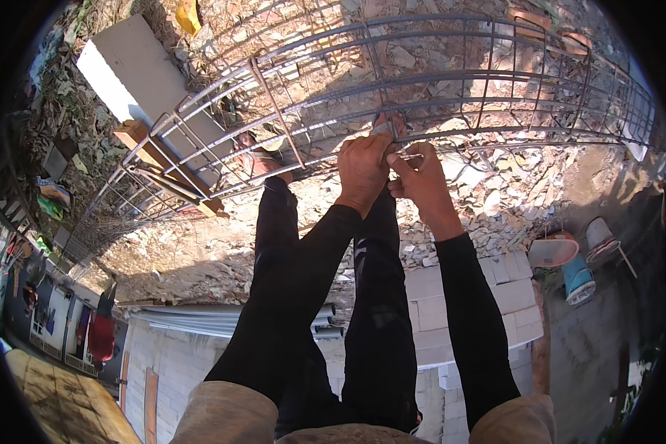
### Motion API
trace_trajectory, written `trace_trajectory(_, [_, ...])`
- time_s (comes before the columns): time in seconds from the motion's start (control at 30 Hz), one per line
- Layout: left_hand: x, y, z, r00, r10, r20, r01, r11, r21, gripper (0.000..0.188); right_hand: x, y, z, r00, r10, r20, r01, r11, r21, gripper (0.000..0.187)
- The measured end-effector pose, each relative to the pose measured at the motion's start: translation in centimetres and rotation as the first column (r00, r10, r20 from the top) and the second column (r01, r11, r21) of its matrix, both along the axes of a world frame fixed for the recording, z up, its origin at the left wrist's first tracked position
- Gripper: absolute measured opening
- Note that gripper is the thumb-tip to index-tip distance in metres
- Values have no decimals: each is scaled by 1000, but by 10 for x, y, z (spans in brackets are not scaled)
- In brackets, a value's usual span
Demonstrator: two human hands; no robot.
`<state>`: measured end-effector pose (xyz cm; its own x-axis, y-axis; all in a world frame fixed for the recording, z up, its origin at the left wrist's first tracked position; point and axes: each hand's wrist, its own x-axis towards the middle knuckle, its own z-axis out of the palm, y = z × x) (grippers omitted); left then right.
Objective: The person uses pliers to tie wire around intersecting metal bars to assemble a reinforcement cage.
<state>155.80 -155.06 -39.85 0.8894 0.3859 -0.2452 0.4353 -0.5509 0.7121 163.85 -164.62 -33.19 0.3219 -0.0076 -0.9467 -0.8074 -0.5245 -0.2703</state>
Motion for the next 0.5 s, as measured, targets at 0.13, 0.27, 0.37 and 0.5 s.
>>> trace_trajectory(0.13, [4, 20, -1, 994, -72, -77, 55, 977, -206, 15, -6, -5, -11, 840, -517, -162, 533, 843, 74, 20])
trace_trajectory(0.27, [13, 38, -6, 965, -179, -194, 63, 871, -488, 18, -10, -17, -23, 940, -322, -114, 332, 940, 74, 20])
trace_trajectory(0.37, [21, 47, -10, 926, -205, -318, -62, 747, -662, 18, -24, -13, -29, 972, -198, 130, 198, 980, 15, 19])
trace_trajectory(0.5, [26, 61, -15, 879, -340, -335, 25, 734, -679, 25, -21, -20, -37, 967, 98, 234, -115, 991, 62, 26])
